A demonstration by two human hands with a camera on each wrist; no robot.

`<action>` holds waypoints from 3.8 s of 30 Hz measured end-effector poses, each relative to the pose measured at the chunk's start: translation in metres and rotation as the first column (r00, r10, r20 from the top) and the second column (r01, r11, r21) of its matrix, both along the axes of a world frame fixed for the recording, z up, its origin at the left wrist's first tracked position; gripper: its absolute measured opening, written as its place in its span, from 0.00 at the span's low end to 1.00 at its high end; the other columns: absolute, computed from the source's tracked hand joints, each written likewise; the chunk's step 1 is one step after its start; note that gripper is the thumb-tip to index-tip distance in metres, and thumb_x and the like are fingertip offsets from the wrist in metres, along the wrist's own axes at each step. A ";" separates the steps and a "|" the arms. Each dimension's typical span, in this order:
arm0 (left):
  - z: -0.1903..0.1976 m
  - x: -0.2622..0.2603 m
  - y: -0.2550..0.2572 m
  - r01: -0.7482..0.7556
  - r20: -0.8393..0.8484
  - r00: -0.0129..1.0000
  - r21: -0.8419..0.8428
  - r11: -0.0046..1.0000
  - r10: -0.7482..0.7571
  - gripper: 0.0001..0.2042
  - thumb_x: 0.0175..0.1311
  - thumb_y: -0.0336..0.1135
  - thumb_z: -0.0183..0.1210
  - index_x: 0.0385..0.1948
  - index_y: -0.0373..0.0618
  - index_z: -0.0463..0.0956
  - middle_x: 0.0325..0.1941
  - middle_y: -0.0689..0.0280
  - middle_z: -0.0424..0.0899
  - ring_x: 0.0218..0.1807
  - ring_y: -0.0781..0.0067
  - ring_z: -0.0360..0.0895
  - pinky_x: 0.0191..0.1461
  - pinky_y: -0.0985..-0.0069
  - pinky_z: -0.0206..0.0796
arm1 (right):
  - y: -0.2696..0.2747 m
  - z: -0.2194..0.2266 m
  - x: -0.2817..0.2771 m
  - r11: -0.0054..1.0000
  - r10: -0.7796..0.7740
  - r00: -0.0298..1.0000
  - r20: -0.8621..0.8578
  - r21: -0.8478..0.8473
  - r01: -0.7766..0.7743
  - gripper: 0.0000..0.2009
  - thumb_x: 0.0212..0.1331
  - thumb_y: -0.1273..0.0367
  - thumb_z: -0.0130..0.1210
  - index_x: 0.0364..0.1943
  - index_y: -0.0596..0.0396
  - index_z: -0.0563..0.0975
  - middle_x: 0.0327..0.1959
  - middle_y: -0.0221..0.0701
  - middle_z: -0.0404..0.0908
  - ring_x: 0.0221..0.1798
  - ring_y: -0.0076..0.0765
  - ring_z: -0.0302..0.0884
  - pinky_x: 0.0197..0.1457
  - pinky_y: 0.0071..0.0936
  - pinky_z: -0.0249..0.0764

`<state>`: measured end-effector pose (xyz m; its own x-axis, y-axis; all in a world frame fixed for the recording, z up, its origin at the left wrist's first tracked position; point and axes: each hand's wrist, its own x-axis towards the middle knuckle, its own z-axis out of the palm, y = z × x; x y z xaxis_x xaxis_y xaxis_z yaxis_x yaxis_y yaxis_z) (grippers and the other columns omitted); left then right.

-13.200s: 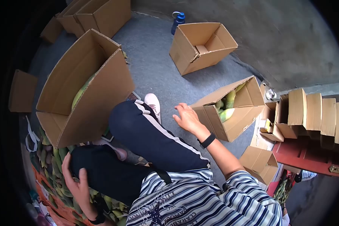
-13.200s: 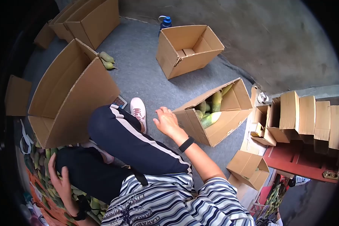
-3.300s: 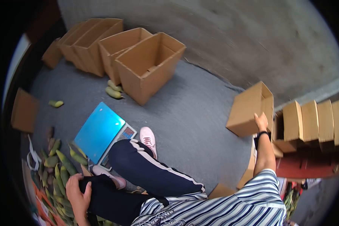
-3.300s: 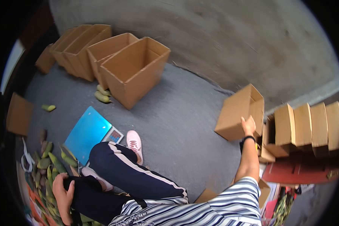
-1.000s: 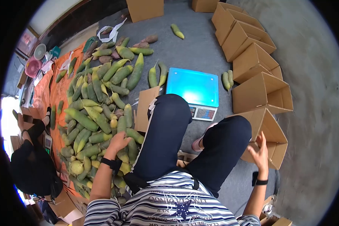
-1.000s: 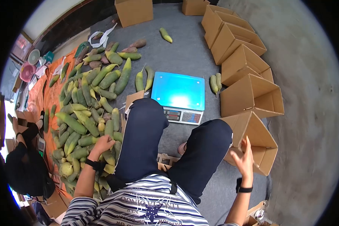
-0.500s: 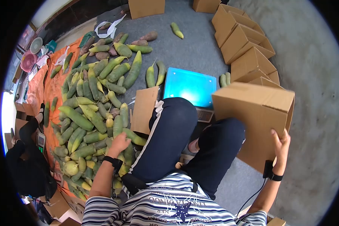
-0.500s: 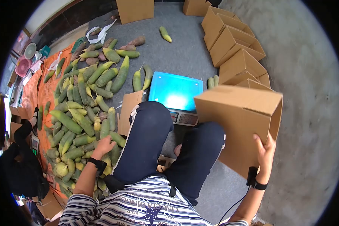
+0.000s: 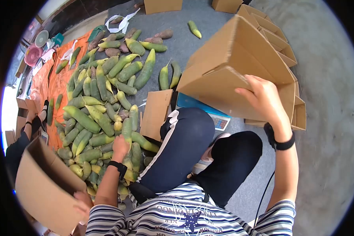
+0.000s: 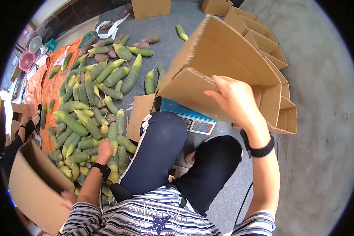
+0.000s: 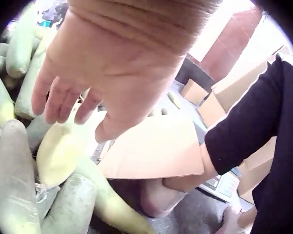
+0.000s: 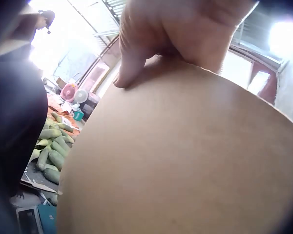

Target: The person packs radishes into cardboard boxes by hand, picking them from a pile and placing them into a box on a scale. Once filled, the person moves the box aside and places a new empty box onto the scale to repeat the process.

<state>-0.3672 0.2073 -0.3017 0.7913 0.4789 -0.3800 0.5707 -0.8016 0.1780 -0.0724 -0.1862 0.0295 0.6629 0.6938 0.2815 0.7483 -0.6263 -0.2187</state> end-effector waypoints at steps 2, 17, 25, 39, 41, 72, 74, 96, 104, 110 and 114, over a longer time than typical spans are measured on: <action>-0.005 0.002 0.005 -0.087 0.006 0.996 0.040 0.995 0.086 0.19 0.52 0.37 0.63 0.41 0.35 0.70 0.42 0.46 0.76 0.44 0.42 0.76 0.47 0.54 0.70 | 0.018 -0.017 0.014 0.997 0.067 0.997 0.045 -0.052 -0.065 0.14 0.52 0.64 0.62 0.37 0.60 0.77 0.32 0.41 0.81 0.37 0.50 0.79 0.40 0.38 0.75; -0.047 0.033 0.004 -0.305 -0.114 0.945 0.042 0.951 0.308 0.31 0.47 0.37 0.70 0.49 0.35 0.62 0.52 0.46 0.73 0.55 0.45 0.72 0.58 0.60 0.67 | 0.033 -0.047 0.012 0.995 -0.030 0.999 0.019 -0.093 0.032 0.16 0.52 0.65 0.62 0.44 0.55 0.74 0.39 0.36 0.79 0.45 0.44 0.77 0.48 0.37 0.74; -0.054 0.043 0.016 -0.483 -0.081 0.822 -0.623 0.616 0.563 0.24 0.50 0.41 0.65 0.42 0.29 0.74 0.40 0.53 0.81 0.39 0.60 0.80 0.44 0.67 0.71 | -0.030 -0.057 -0.007 0.939 -0.274 0.946 0.173 -0.164 0.302 0.13 0.51 0.72 0.57 0.42 0.54 0.75 0.38 0.34 0.79 0.48 0.40 0.75 0.53 0.36 0.68; 0.292 0.211 -0.059 0.590 0.776 0.511 -0.003 0.807 -0.371 0.31 0.61 0.35 0.59 0.66 0.36 0.59 0.65 0.53 0.67 0.64 0.60 0.66 0.68 0.68 0.54 | -0.010 -0.080 -0.011 0.856 -0.461 0.880 0.112 -0.204 0.475 0.07 0.49 0.67 0.58 0.33 0.48 0.81 0.34 0.30 0.83 0.42 0.35 0.79 0.45 0.35 0.67; 0.335 0.241 -0.131 0.714 0.770 0.423 0.041 0.699 -0.477 0.29 0.59 0.30 0.59 0.64 0.39 0.62 0.64 0.54 0.70 0.62 0.62 0.69 0.66 0.69 0.57 | -0.007 -0.080 -0.012 0.848 -0.471 0.876 0.100 -0.221 0.481 0.09 0.49 0.66 0.59 0.36 0.49 0.82 0.36 0.31 0.83 0.44 0.36 0.79 0.50 0.38 0.67; 0.337 0.208 -0.233 0.869 0.658 0.324 0.078 0.489 -0.680 0.17 0.62 0.22 0.53 0.53 0.36 0.71 0.55 0.55 0.73 0.56 0.61 0.72 0.59 0.70 0.64 | -0.017 -0.085 -0.013 0.900 -0.403 0.915 0.038 -0.163 0.403 0.10 0.48 0.64 0.61 0.35 0.47 0.83 0.37 0.28 0.85 0.44 0.33 0.81 0.46 0.34 0.67; 0.338 0.183 -0.239 0.876 0.560 0.279 0.184 0.446 -0.780 0.17 0.61 0.23 0.53 0.53 0.36 0.70 0.55 0.54 0.72 0.60 0.58 0.68 0.66 0.67 0.56 | -0.017 -0.089 -0.012 0.905 -0.394 0.917 0.066 -0.146 0.400 0.10 0.48 0.65 0.61 0.35 0.48 0.82 0.36 0.29 0.84 0.42 0.34 0.81 0.46 0.33 0.67; 0.279 0.148 -0.201 0.817 0.526 0.490 0.001 0.576 -0.696 0.37 0.44 0.34 0.68 0.62 0.41 0.63 0.67 0.49 0.60 0.70 0.44 0.54 0.71 0.56 0.48 | -0.309 -0.076 -0.109 0.189 -0.950 0.151 0.274 0.119 0.975 0.28 0.49 0.55 0.64 0.48 0.64 0.73 0.47 0.49 0.77 0.54 0.52 0.74 0.56 0.44 0.72; 0.279 0.153 -0.208 0.809 0.511 0.502 0.010 0.588 -0.698 0.37 0.44 0.35 0.66 0.62 0.42 0.64 0.67 0.52 0.61 0.71 0.47 0.55 0.72 0.57 0.48 | -0.361 -0.196 -0.203 0.023 -0.977 -0.049 -0.206 -0.330 0.944 0.20 0.53 0.53 0.61 0.36 0.57 0.79 0.38 0.45 0.83 0.47 0.50 0.80 0.48 0.43 0.75; 0.278 0.148 -0.210 0.779 0.511 0.542 -0.009 0.627 -0.667 0.36 0.43 0.34 0.67 0.61 0.42 0.65 0.67 0.52 0.61 0.71 0.47 0.55 0.72 0.57 0.48 | -0.363 -0.193 -0.165 0.371 -0.926 0.368 -0.082 -0.373 0.851 0.15 0.54 0.55 0.60 0.34 0.53 0.80 0.33 0.40 0.83 0.40 0.48 0.81 0.42 0.44 0.76; 0.277 0.146 -0.203 0.794 0.521 0.504 0.034 0.607 -0.688 0.37 0.42 0.37 0.69 0.60 0.43 0.66 0.67 0.52 0.62 0.70 0.45 0.56 0.71 0.56 0.50 | -0.402 -0.204 -0.142 0.382 -0.920 0.390 -0.023 -0.263 0.886 0.10 0.51 0.63 0.61 0.37 0.49 0.80 0.33 0.38 0.83 0.38 0.48 0.81 0.41 0.44 0.76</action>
